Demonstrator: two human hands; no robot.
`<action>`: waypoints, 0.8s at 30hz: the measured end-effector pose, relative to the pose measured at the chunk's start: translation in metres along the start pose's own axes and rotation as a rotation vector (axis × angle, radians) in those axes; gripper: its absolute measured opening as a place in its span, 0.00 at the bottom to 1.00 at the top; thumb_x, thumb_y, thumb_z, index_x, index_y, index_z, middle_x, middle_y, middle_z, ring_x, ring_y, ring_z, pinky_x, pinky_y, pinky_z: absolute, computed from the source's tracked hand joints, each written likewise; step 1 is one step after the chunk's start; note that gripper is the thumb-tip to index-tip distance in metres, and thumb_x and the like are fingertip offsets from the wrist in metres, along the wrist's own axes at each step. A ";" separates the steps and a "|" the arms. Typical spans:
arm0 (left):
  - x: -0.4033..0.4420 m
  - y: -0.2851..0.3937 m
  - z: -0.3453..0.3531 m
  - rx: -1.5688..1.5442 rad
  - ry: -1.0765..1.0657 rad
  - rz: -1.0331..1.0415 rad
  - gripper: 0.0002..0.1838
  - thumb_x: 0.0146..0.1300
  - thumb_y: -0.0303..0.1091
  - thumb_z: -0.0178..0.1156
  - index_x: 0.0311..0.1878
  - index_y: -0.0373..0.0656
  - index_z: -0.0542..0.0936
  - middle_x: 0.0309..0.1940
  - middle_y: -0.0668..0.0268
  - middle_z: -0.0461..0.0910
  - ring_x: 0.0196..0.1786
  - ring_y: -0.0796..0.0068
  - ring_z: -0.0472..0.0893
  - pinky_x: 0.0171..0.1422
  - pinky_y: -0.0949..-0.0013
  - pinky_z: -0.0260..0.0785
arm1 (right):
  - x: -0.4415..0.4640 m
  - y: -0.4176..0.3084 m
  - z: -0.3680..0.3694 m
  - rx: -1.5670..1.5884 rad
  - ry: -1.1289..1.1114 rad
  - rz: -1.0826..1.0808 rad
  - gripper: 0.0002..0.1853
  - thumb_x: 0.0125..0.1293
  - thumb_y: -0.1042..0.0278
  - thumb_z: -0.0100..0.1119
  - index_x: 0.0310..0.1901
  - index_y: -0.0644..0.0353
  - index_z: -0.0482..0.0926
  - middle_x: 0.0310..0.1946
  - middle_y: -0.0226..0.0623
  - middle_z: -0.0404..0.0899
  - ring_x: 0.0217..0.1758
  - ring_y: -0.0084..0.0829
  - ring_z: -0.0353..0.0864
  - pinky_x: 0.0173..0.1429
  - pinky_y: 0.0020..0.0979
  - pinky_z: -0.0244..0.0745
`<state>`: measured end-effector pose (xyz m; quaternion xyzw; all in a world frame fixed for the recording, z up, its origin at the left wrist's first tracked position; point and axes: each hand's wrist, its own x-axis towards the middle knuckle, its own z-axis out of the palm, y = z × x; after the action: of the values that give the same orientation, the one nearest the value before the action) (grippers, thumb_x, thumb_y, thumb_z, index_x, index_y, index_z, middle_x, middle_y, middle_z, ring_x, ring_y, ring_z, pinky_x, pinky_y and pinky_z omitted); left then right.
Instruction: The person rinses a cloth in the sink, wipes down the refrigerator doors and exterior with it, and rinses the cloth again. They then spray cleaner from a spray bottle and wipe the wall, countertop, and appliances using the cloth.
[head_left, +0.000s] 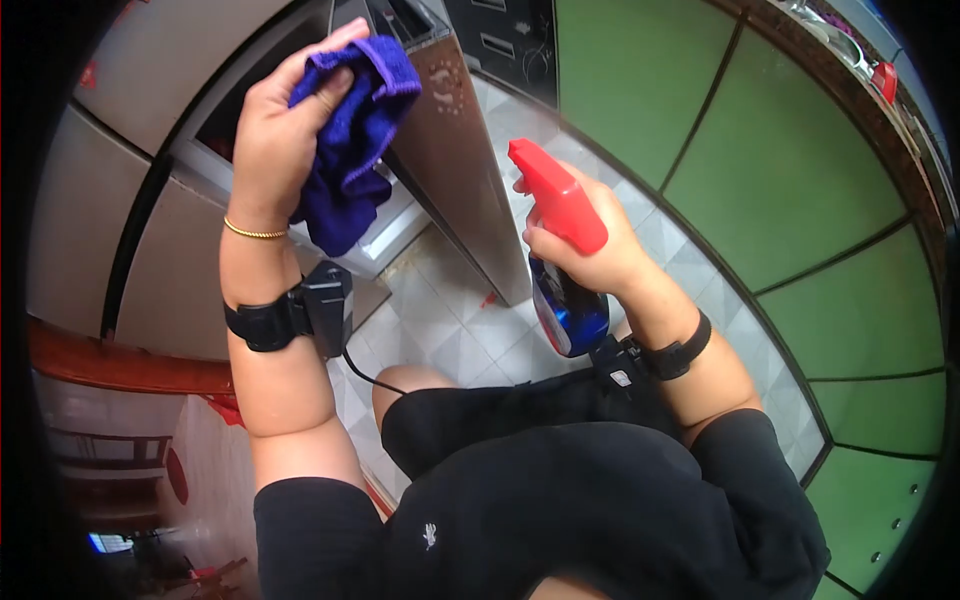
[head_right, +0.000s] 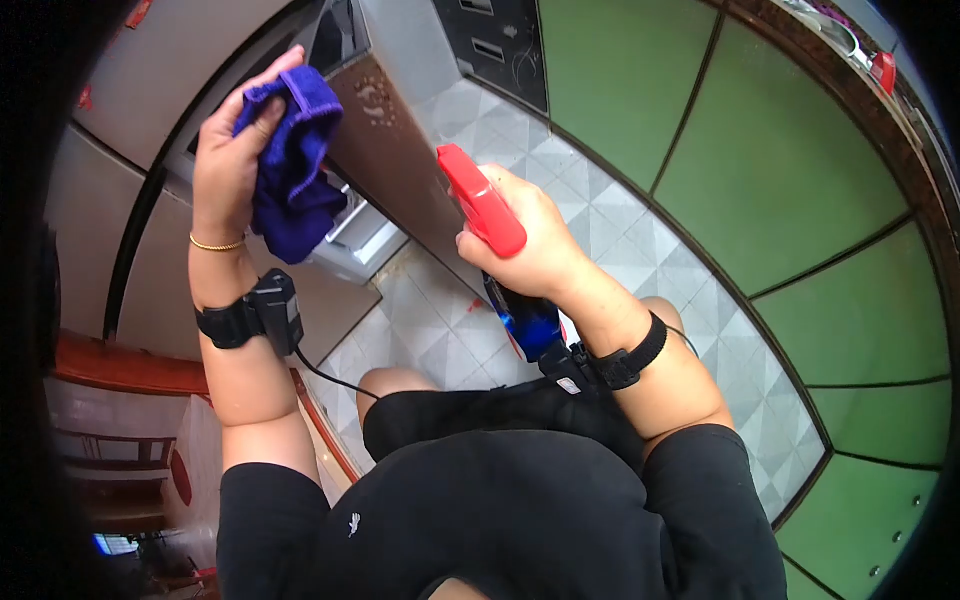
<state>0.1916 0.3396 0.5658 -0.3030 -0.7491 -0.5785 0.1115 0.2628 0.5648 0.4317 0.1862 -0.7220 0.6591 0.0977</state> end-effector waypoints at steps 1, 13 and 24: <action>0.000 -0.003 -0.002 0.029 -0.013 0.006 0.16 0.63 0.26 0.53 0.54 0.33 0.74 0.53 0.62 0.75 0.46 0.77 0.76 0.50 0.75 0.69 | -0.004 0.007 0.002 0.006 -0.006 0.019 0.18 0.45 0.73 0.58 0.42 0.61 0.73 0.27 0.34 0.75 0.31 0.30 0.76 0.40 0.28 0.71; -0.003 -0.003 -0.009 0.095 -0.011 0.031 0.17 0.66 0.28 0.49 0.56 0.29 0.70 0.57 0.57 0.71 0.57 0.72 0.72 0.63 0.74 0.61 | -0.071 0.148 0.031 -0.141 -0.151 0.458 0.19 0.44 0.73 0.61 0.42 0.62 0.72 0.25 0.37 0.75 0.32 0.30 0.78 0.39 0.31 0.72; -0.019 -0.015 -0.045 0.035 -0.073 -0.148 0.28 0.67 0.41 0.46 0.66 0.36 0.59 0.67 0.57 0.57 0.64 0.68 0.65 0.68 0.65 0.56 | -0.056 -0.096 -0.207 -0.235 0.525 -0.232 0.25 0.52 0.76 0.58 0.54 0.66 0.67 0.21 0.31 0.75 0.26 0.24 0.77 0.32 0.27 0.73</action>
<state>0.1892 0.2890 0.5582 -0.2658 -0.7830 -0.5605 0.0462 0.3302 0.7716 0.5217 0.0781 -0.7174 0.5812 0.3762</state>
